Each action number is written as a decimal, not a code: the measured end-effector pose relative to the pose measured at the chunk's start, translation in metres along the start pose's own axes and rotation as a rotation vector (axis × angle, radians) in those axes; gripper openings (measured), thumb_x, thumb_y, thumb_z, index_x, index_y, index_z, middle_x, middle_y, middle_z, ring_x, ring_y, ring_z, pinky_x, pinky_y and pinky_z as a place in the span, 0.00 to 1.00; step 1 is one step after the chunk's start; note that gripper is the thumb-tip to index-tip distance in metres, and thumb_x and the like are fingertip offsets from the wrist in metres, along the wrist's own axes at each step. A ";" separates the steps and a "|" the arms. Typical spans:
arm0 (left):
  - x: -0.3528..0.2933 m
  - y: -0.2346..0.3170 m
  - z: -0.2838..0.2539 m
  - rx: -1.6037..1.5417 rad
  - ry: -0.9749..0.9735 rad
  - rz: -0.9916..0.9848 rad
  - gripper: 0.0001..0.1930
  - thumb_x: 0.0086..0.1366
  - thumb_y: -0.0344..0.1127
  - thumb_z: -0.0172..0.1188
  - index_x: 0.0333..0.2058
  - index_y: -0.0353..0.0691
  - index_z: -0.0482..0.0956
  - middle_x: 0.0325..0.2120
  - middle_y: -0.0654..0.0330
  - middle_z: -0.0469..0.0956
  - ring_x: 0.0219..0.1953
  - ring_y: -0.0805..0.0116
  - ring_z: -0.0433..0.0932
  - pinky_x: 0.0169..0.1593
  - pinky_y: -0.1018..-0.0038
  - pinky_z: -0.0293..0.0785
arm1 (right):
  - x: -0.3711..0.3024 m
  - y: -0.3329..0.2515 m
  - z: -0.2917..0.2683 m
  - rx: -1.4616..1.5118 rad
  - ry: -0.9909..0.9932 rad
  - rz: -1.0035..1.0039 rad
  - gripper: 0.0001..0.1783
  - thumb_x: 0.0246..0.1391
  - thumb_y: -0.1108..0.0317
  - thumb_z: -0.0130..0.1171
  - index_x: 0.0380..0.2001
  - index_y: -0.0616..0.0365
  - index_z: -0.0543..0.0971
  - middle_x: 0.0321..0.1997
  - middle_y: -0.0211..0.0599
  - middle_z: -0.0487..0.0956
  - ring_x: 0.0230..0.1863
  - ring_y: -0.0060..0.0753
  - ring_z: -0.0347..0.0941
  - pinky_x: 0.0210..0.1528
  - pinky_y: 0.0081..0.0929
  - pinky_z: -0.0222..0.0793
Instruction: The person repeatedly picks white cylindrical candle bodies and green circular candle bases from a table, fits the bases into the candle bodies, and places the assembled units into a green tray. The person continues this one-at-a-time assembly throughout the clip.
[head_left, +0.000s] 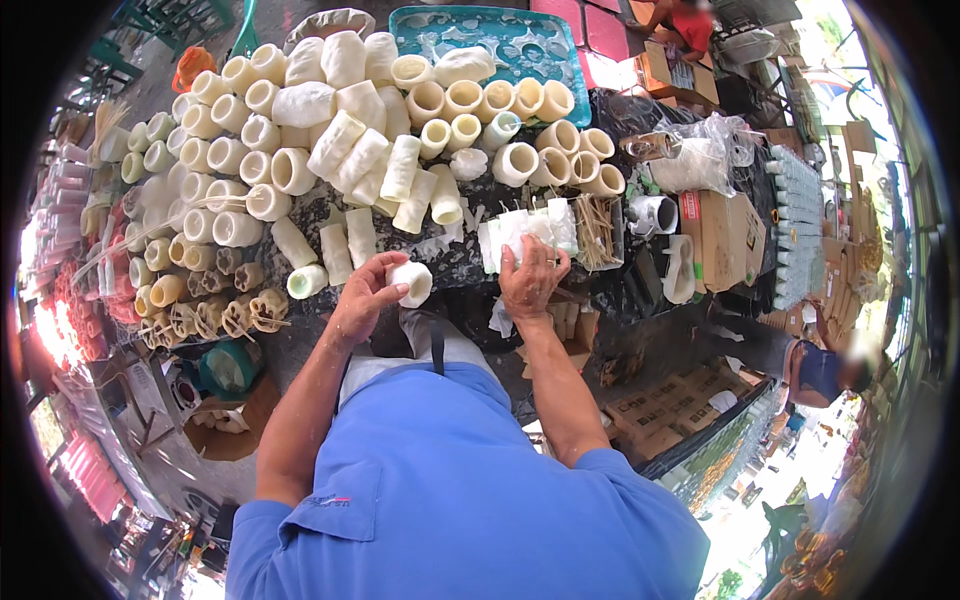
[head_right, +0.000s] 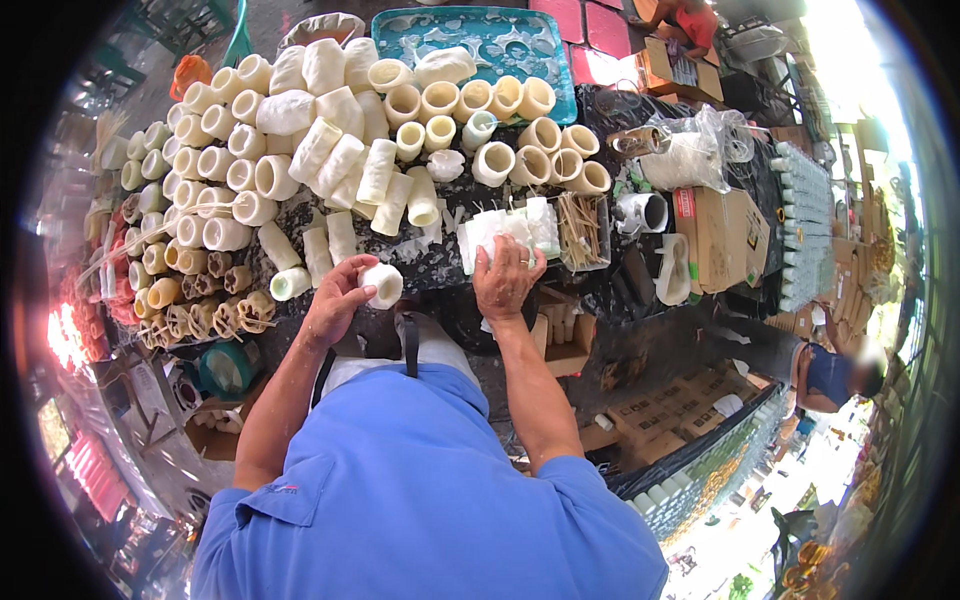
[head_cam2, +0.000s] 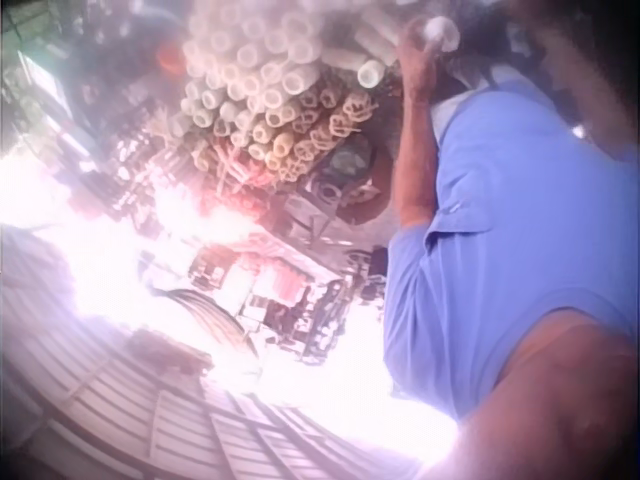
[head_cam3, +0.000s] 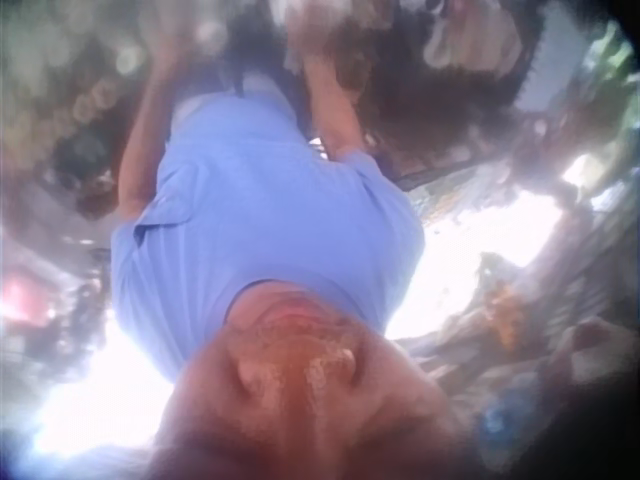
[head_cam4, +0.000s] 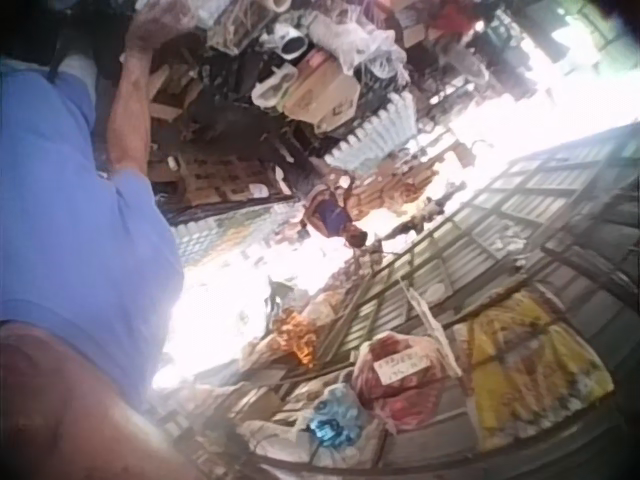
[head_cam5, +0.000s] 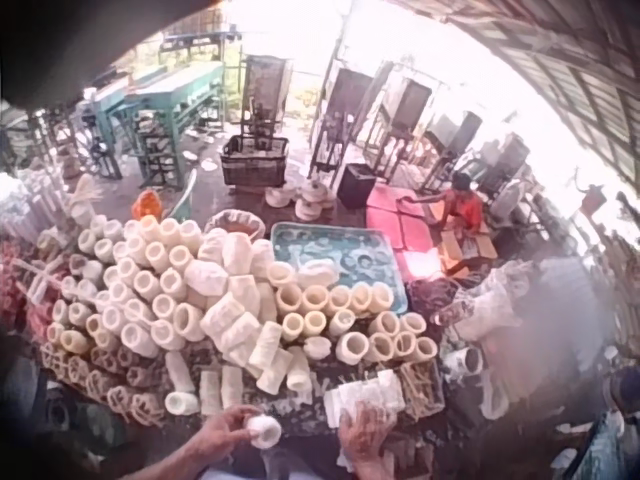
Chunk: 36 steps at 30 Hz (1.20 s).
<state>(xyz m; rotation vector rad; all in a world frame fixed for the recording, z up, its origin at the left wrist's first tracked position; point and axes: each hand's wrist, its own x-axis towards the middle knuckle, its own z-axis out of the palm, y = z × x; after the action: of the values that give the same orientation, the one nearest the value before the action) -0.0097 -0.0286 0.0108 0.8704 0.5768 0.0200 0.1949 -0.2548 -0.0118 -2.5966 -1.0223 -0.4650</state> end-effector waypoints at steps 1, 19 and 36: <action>-0.001 -0.002 0.001 0.003 -0.005 -0.026 0.29 0.64 0.32 0.71 0.62 0.35 0.72 0.48 0.58 0.80 0.51 0.70 0.78 0.58 0.71 0.74 | -0.004 -0.002 0.004 -0.012 0.004 0.010 0.22 0.54 0.59 0.71 0.49 0.55 0.79 0.51 0.39 0.82 0.54 0.44 0.74 0.65 0.50 0.56; 0.000 0.021 0.012 -0.334 -0.185 -0.070 0.29 0.62 0.23 0.71 0.59 0.43 0.68 0.48 0.56 0.80 0.51 0.65 0.81 0.55 0.69 0.78 | -0.007 -0.072 -0.044 1.911 -0.769 0.862 0.27 0.73 0.62 0.59 0.66 0.68 0.72 0.61 0.41 0.80 0.60 0.32 0.77 0.63 0.31 0.74; 0.039 0.048 -0.029 1.154 0.490 0.495 0.16 0.58 0.30 0.62 0.45 0.36 0.81 0.40 0.43 0.77 0.46 0.37 0.78 0.53 0.53 0.76 | 0.068 -0.182 0.050 0.709 -0.361 -0.027 0.15 0.54 0.77 0.60 0.46 0.59 0.80 0.42 0.54 0.78 0.40 0.65 0.79 0.43 0.53 0.77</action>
<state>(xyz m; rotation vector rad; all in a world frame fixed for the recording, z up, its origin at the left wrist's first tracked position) 0.0193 0.0332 0.0124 2.1573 0.8172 0.3896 0.1239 -0.0671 0.0013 -2.0462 -1.0783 0.3328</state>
